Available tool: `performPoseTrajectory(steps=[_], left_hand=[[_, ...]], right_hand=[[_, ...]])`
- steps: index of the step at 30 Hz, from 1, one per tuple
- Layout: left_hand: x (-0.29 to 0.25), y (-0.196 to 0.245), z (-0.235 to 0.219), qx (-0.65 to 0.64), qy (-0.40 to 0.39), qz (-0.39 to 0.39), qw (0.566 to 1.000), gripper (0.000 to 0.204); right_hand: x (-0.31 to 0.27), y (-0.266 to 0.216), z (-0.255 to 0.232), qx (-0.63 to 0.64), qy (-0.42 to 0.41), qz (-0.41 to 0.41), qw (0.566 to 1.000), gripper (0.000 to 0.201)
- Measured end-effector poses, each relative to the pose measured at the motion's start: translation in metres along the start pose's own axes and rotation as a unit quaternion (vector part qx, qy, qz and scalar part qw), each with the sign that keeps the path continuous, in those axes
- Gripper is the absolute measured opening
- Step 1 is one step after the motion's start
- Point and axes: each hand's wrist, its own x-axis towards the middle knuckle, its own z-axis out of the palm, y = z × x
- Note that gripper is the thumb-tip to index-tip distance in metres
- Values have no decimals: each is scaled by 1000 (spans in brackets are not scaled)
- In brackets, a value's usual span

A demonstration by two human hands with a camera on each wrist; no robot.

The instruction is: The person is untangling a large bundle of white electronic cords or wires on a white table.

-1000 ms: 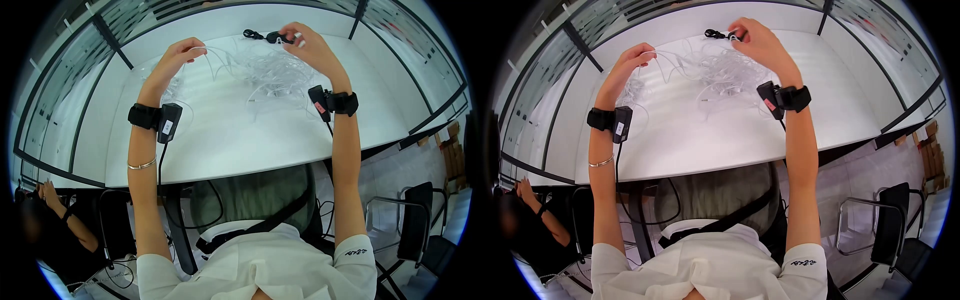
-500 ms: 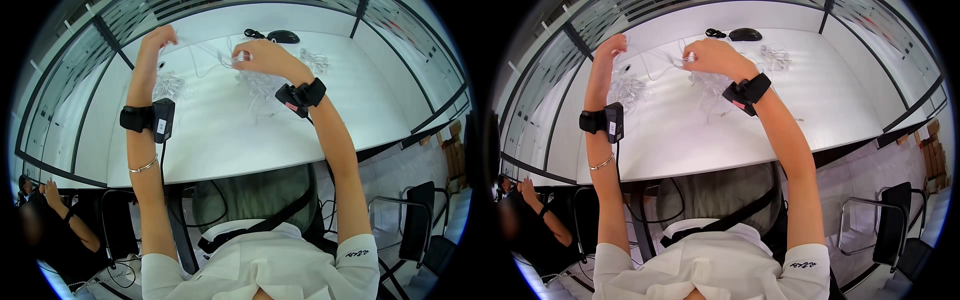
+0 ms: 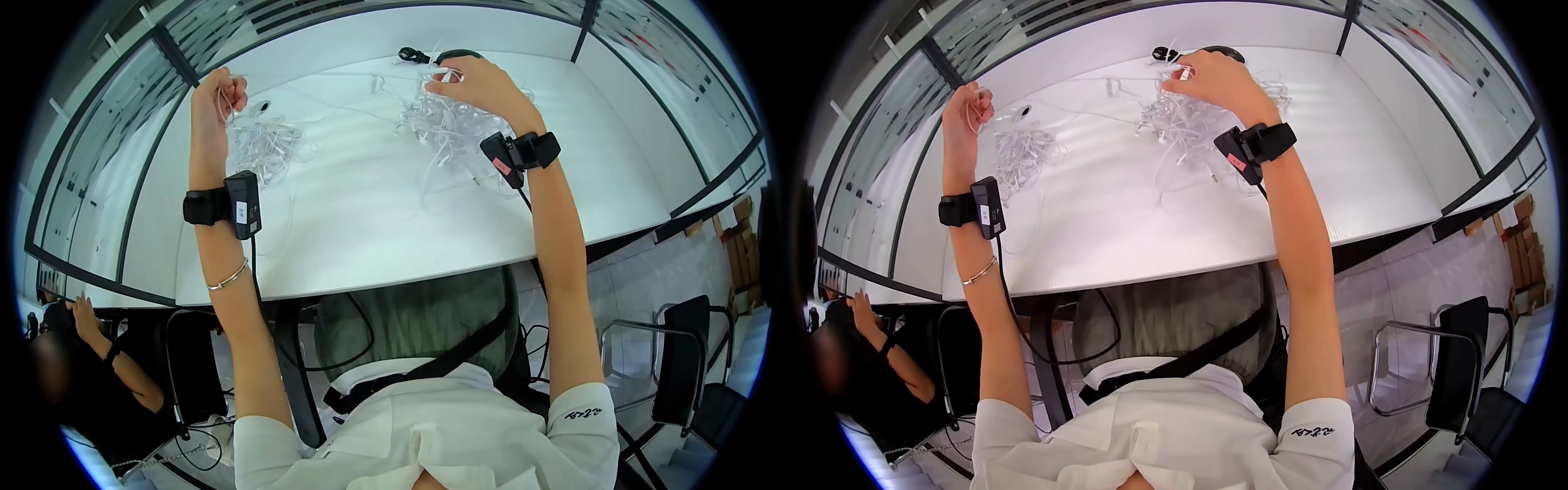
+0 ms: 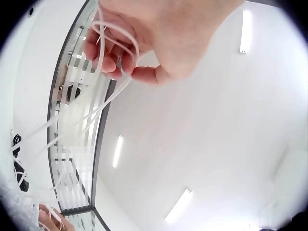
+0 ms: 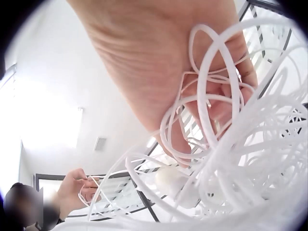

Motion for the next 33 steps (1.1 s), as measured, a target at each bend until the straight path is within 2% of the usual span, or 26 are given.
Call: performPoseTrajectory(steps=[2, 5, 8, 11, 14, 17, 20, 21, 24, 25, 28, 29, 32, 33], left_hand=[[-3, 6, -2, 43, -51, -25, 997, 24], [-3, 3, -6, 34, -43, -11, 998, 24], [-5, 6, -2, 32, -39, -12, 999, 25], [-11, 14, 7, 36, -53, -15, 998, 24], [-13, 17, 7, 60, -75, -17, 995, 25], [-16, 20, 7, 81, -88, -16, 993, 27], [-16, 22, 9, 90, -115, -11, 989, 28], [-16, 22, 9, 93, -127, -9, 987, 28], [-21, 24, 14, 163, -193, -4, 968, 27], [-23, 25, 15, 183, -223, -13, 957, 27], [-29, 28, 15, 240, -314, -43, 918, 25], [-25, 28, 9, 271, -371, -67, 886, 24], [-33, 15, 9, 287, -351, 18, 891, 23], [-32, 20, 9, 298, -335, -3, 894, 26]], right_hand=[[-3, -1, 2, 21, 27, -43, 999, 35], [-5, -17, 0, 92, 81, -131, 984, 32], [0, -26, 10, 42, 174, -250, 952, 36], [-6, -41, 16, 14, 212, -280, 936, 26], [-12, -46, 12, -105, 155, -225, 956, 16], [-11, -74, -4, -152, 150, -130, 968, 14], [5, -74, 14, 26, 171, -260, 950, 15], [3, -77, 20, 63, 144, -297, 942, 18], [10, -73, 43, -1, 27, -295, 955, 19], [12, -72, 48, -65, -10, -265, 962, 16], [15, -67, 47, -97, -15, -225, 969, 16], [16, -64, 44, -61, -3, -208, 976, 16], [15, -66, 33, 43, 30, -162, 985, 18], [16, -66, 32, 87, 29, -157, 983, 18]])
